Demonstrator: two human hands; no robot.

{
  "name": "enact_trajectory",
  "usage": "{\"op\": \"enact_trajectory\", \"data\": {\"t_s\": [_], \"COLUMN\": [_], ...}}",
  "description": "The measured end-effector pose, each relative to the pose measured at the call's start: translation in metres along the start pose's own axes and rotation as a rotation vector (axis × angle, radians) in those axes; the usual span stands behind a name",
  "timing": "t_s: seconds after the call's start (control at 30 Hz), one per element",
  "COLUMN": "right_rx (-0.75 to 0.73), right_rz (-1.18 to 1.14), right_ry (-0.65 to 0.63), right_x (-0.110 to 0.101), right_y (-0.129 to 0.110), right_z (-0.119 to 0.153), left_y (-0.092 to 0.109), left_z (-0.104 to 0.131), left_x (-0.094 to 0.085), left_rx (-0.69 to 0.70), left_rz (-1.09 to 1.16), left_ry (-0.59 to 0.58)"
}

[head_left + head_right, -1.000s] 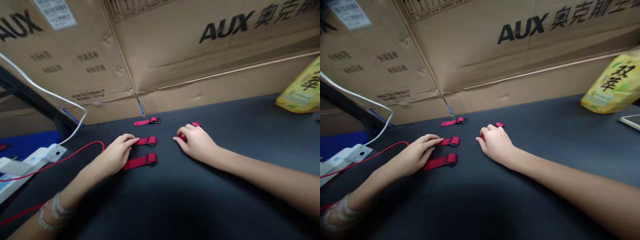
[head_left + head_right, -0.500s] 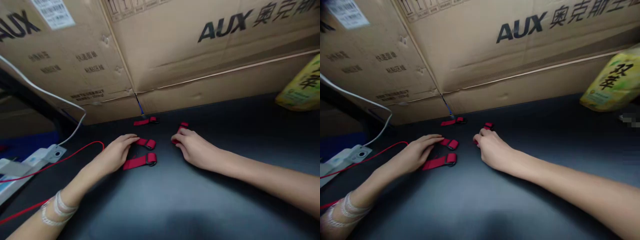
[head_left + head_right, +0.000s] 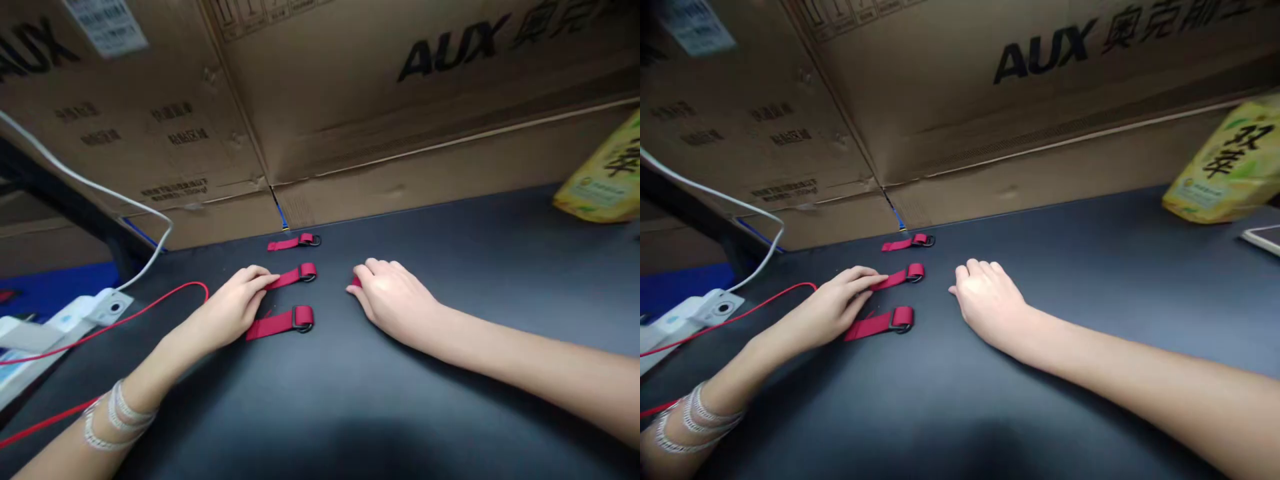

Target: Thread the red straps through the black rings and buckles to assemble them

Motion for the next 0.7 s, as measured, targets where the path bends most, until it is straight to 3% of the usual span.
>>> {"op": "enact_trajectory", "data": {"t_s": [0.3,0.5,0.7], "right_rx": [-0.05,-0.27,-0.264], "right_rz": [0.015,-0.278,-0.519], "right_ry": [0.035,0.033,0.036], "right_x": [-0.003,-0.009,-0.01], "right_y": [-0.005,-0.033,-0.033], "right_z": [0.003,0.013,0.012], "left_y": [0.002,0.001,0.001], "left_z": [0.0,0.001,0.002], "left_x": [0.0,0.002,0.002], "left_rx": [0.016,0.0,-0.006], "left_rz": [0.0,-0.018,-0.02], "left_ry": [-0.012,-0.029,-0.028]}}
Point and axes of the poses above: each hand's wrist, its own z-axis away from the middle knuckle, its own x-axis out of the palm, y = z × x, the point moved 10 cm from there along -z, towards the middle knuckle, and after that the axes turned 11 degrees about y, right-handed, at the moved point
